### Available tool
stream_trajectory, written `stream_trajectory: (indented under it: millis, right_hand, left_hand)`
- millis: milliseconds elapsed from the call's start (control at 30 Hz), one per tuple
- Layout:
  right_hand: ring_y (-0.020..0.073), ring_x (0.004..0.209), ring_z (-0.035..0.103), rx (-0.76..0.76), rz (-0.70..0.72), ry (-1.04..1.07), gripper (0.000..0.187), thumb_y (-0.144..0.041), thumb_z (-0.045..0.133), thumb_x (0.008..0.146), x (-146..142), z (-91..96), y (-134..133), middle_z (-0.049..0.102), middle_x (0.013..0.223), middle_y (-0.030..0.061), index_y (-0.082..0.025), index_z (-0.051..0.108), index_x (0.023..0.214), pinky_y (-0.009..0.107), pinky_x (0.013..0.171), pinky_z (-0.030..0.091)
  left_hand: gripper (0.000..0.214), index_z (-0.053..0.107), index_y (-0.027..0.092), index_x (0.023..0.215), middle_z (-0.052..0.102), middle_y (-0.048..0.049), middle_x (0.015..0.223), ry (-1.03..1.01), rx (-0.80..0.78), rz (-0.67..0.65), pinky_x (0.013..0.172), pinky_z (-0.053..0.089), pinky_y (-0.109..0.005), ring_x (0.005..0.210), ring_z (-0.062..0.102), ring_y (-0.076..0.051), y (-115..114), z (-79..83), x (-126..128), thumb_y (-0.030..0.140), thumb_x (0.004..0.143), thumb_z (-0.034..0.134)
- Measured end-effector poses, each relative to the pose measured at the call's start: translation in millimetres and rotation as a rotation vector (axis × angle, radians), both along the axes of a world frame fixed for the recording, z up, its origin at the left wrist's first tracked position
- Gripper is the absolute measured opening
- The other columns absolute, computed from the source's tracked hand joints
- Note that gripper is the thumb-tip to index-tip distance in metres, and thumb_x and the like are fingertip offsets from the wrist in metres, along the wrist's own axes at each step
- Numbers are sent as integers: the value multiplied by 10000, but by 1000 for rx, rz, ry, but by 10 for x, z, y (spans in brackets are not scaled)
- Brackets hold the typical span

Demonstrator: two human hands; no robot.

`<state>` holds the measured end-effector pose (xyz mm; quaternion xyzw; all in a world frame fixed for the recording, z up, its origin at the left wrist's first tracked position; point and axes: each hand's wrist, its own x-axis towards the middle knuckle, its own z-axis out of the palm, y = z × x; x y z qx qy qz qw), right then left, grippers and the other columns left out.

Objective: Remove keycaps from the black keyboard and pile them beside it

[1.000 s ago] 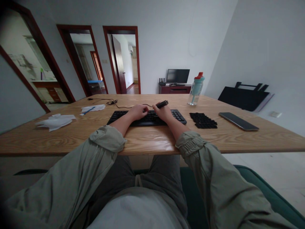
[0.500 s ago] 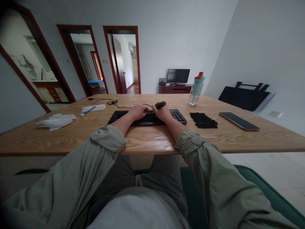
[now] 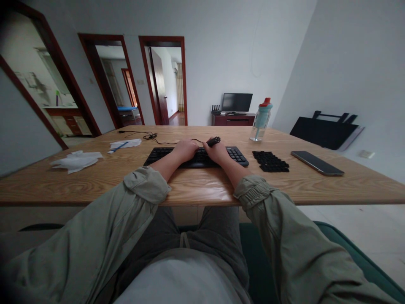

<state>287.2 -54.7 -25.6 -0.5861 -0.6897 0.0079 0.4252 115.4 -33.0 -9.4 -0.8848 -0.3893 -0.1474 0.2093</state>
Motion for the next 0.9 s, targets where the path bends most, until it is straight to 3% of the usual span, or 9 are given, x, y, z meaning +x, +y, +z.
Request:
stream_trajectory:
  millis: [433, 633, 900]
  right_hand:
    - [210, 829, 610, 49, 40, -20, 125, -328, 541, 841, -7, -28, -72, 664, 837, 49, -216, 595, 835, 326, 786, 467]
    - [211, 826, 614, 49, 47, 48, 171, -364, 532, 842, -5, -25, -44, 666, 834, 51, -212, 610, 849, 332, 802, 470]
    - [209, 785, 621, 47, 43, 150, 180, -373, 531, 822, 64, 27, -20, 657, 766, 38, -207, 589, 858, 325, 789, 474]
  left_hand:
    - [315, 741, 182, 982, 716, -135, 1000, 39, 24, -37, 878, 492, -377, 982, 656, -258, -15, -33, 17, 266, 917, 445]
    - [345, 730, 196, 979, 714, -110, 1061, -53, -30, -12, 883, 487, -348, 1020, 647, -238, -33, -21, -23, 319, 938, 411]
    - [275, 722, 254, 1045, 728, -61, 1042, -183, -118, 46, 854, 488, -315, 980, 649, -222, 14, 8, -121, 301, 875, 510]
